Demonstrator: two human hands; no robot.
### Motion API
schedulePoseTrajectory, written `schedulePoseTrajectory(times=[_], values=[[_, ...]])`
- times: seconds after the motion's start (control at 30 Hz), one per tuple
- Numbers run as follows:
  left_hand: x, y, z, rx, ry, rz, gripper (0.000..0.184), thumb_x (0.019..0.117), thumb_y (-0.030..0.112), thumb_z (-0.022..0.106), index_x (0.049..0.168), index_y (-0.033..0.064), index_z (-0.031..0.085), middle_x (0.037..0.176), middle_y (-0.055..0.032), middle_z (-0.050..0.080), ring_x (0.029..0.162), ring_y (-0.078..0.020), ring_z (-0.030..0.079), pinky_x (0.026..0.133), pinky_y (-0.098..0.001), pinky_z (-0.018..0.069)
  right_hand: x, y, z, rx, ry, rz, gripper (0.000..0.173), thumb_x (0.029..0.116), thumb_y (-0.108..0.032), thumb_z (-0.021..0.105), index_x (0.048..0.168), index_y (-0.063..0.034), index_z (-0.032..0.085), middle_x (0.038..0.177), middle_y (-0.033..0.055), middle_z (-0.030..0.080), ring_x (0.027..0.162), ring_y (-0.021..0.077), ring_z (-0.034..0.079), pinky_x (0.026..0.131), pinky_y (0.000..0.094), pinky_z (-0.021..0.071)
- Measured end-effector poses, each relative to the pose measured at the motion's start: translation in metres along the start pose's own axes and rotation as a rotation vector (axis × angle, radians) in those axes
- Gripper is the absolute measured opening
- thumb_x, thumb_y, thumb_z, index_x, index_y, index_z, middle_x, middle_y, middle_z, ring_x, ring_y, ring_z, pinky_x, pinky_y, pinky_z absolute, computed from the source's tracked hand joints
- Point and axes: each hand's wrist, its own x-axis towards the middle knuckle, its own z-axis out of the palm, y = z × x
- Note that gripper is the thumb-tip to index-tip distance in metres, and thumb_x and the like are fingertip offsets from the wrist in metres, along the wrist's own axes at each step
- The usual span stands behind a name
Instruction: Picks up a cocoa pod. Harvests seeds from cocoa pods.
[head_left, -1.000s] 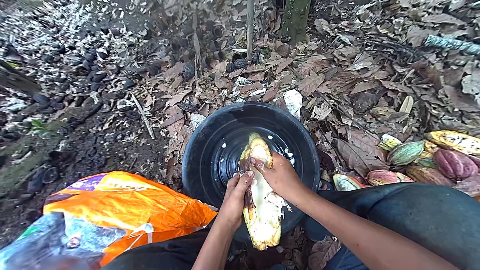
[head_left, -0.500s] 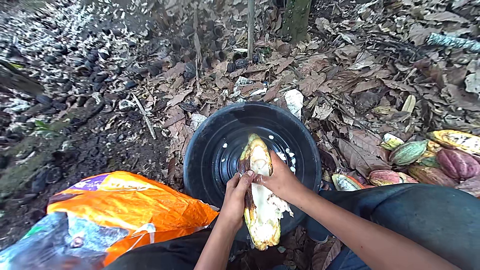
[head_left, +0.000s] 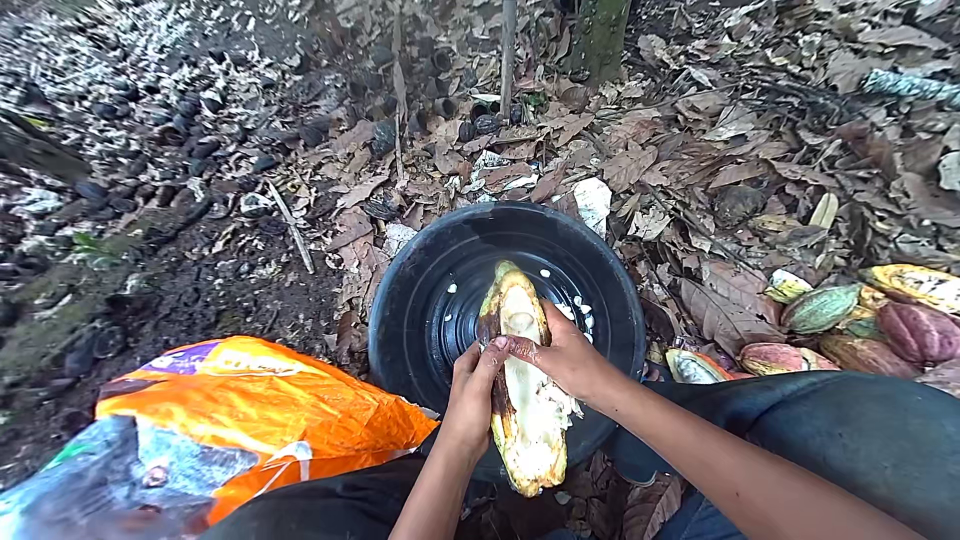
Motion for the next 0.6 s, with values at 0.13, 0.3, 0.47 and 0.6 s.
schedulePoseTrajectory(times=[0.13, 0.3, 0.47, 0.6], values=[[-0.0005, 0.0003, -0.0038, -0.051, -0.031, 0.024, 0.039, 0.1002, 0.034, 0.044, 0.116, 0.0018, 0.059, 0.088, -0.0064, 0.072, 0.08, -0.013, 0.073, 0.074, -0.0308, 0.0629, -0.0018, -0.0039, 0.0003, 0.058, -0.041, -0.045, 0.073, 0.0846, -0.024, 0.084, 0.144, -0.0089, 0.044, 0.12, 0.0117, 0.066, 0.106, 0.0152, 0.069, 0.094, 0.0333, 0.0586], [-0.0025, -0.0002, -0.0044, -0.06, -0.035, 0.028, 0.038, 0.0978, 0.036, 0.047, 0.115, 0.0029, 0.058, 0.087, -0.0044, 0.072, 0.08, -0.0113, 0.072, 0.074, -0.0295, 0.0626, -0.003, -0.0056, 0.0007, 0.007, -0.039, -0.039, 0.082, 0.0771, -0.02, 0.09, 0.144, -0.0115, 0.043, 0.119, 0.0107, 0.066, 0.105, 0.0148, 0.069, 0.093, 0.0334, 0.0592], [-0.0019, -0.0026, -0.0025, -0.039, -0.035, 0.043, 0.036, 0.0967, 0.035, 0.051, 0.112, 0.0032, 0.058, 0.085, -0.0029, 0.072, 0.077, -0.0101, 0.072, 0.072, -0.0278, 0.0623, -0.0018, -0.0005, -0.0021, -0.109, -0.03, -0.03, 0.094, 0.0717, -0.021, 0.093, 0.148, -0.0125, 0.039, 0.124, 0.0108, 0.065, 0.111, 0.0154, 0.068, 0.097, 0.0351, 0.0572], [-0.0001, -0.0026, -0.0012, -0.019, -0.037, 0.029, 0.041, 0.0967, 0.036, 0.051, 0.117, 0.0011, 0.058, 0.089, -0.0057, 0.072, 0.081, -0.0122, 0.072, 0.075, -0.0299, 0.0623, -0.0007, -0.0059, -0.007, -0.356, 0.022, 0.001, 0.084, 0.0794, -0.039, 0.087, 0.146, -0.012, 0.044, 0.121, 0.0125, 0.067, 0.112, 0.0225, 0.066, 0.099, 0.0463, 0.054]])
